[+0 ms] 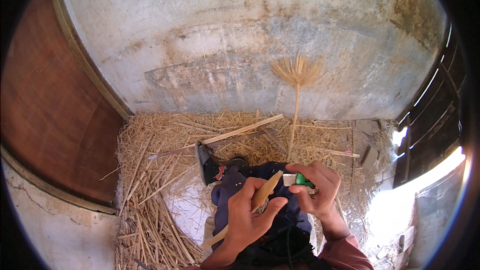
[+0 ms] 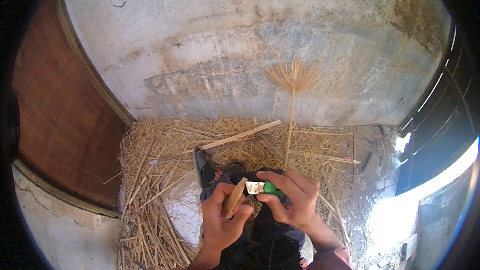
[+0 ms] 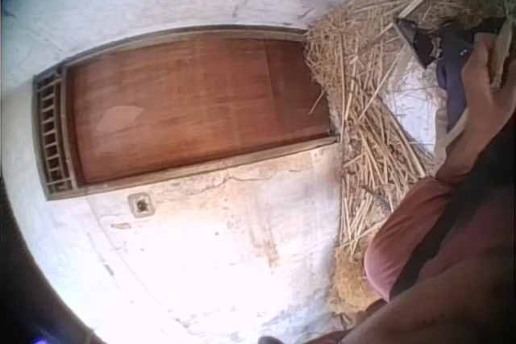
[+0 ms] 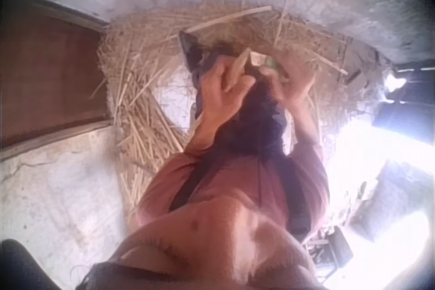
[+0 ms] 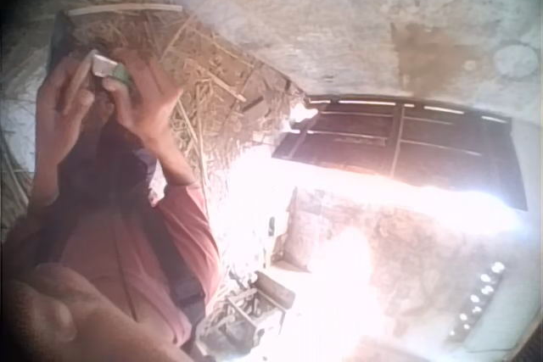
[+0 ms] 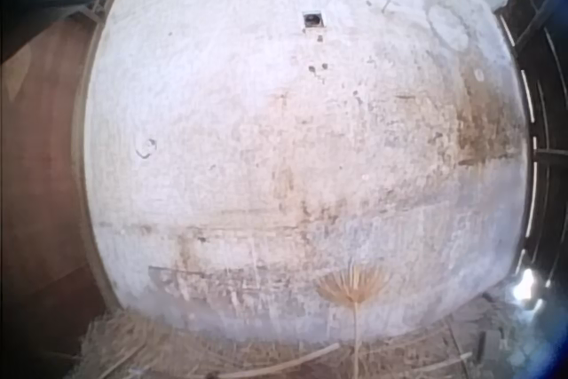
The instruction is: The person carves a small piece of wood using a utility knife while sitting on the floor, occasionally checking the finished end of a nearby broom-like object.
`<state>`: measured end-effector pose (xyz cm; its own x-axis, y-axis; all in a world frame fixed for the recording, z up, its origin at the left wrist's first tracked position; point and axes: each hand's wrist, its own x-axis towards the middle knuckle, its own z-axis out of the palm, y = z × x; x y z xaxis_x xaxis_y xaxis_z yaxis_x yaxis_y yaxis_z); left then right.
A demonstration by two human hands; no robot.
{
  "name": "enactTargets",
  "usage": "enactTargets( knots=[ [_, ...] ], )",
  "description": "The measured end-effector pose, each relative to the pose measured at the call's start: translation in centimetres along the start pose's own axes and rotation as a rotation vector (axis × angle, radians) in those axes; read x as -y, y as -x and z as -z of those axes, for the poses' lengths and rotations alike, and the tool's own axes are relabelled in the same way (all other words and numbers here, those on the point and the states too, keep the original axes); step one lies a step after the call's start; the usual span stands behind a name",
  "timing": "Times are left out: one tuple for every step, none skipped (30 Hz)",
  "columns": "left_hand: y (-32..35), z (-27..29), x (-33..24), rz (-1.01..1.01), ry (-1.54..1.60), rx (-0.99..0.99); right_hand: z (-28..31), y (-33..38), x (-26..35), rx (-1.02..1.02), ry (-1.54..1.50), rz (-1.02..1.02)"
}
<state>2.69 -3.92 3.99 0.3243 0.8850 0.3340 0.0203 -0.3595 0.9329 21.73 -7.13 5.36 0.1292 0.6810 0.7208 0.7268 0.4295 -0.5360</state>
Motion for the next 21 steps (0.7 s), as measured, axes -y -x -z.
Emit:
enactTargets(
  knots=[
    [0.0, 0.4, 0.3, 0.008, 0.060, 0.029, 0.4, -0.1, -0.2, 0.044, -0.003, 0.027],
    [0.0, 0.7, 0.6, 0.016, 0.120, 0.058, 0.8, -0.1, -0.5, 0.088, -0.007, 0.055],
    [0.0, 1.0, 0.9, 0.043, 0.146, 0.088, 1.1, -0.2, -0.6, 0.132, -0.010, 0.083],
    [0.0, 1.2, 1.1, 0.069, 0.172, 0.117, 1.1, -0.3, -0.6, 0.147, -0.007, 0.093],
    [-0.1, 1.3, 1.2, 0.096, 0.197, 0.146, 1.2, -0.4, -0.6, 0.162, -0.005, 0.104],
    [-0.1, 1.2, 1.0, 0.095, 0.206, 0.144, 1.2, -0.5, -0.6, 0.176, 0.000, 0.114],
    [-0.2, 1.1, 0.8, 0.095, 0.215, 0.142, 1.2, -0.5, -0.7, 0.177, -0.002, 0.126],
    [-0.3, 1.0, 0.6, 0.095, 0.224, 0.139, 1.2, -0.5, -0.8, 0.179, -0.004, 0.139],
    [-0.2, 0.9, 0.9, 0.065, 0.199, 0.146, 1.2, -0.6, -0.8, 0.180, -0.008, 0.153],
    [-0.2, 0.7, 1.3, 0.036, 0.174, 0.152, 1.3, -0.6, -0.8, 0.193, -0.004, 0.164],
    [-0.2, 0.6, 1.5, 0.007, 0.149, 0.158, 1.3, -0.7, -0.8, 0.206, -0.001, 0.175],
    [-0.1, 0.4, 1.4, 0.012, 0.120, 0.144, 1.3, -0.8, -0.9, 0.220, 0.004, 0.185],
    [-0.1, 0.3, 1.1, 0.018, 0.092, 0.130, 1.3, -0.8, -1.0, 0.221, 0.009, 0.190],
    [0.0, 0.1, 0.8, 0.024, 0.064, 0.116, 1.3, -0.8, -1.0, 0.222, 0.014, 0.196],
    [-0.1, 0.1, 0.6, -0.007, 0.024, 0.096, 1.3, -0.9, -1.0, 0.223, 0.018, 0.203],
    [-0.2, 0.0, 0.5, -0.038, -0.016, 0.076, 1.3, -1.0, -1.1, 0.218, 0.019, 0.209],
    [-0.2, -0.1, 0.4, -0.069, -0.056, 0.056, 1.4, -1.1, -1.1, 0.212, 0.020, 0.215],
    [-0.2, -0.2, 0.3, -0.105, -0.072, 0.011, 1.3, -1.2, -1.1, 0.207, 0.020, 0.220],
    [-0.3, -0.3, 0.2, -0.142, -0.089, -0.034, 1.3, -1.2, -1.0, 0.202, 0.021, 0.218],
    [-0.3, -0.4, 0.1, -0.178, -0.105, -0.079, 1.2, -1.2, -0.9, 0.198, 0.021, 0.215],
    [-0.3, -0.4, -0.1, -0.183, -0.116, -0.101, 1.2, -1.2, -0.9, 0.193, 0.023, 0.212]
  ],
)
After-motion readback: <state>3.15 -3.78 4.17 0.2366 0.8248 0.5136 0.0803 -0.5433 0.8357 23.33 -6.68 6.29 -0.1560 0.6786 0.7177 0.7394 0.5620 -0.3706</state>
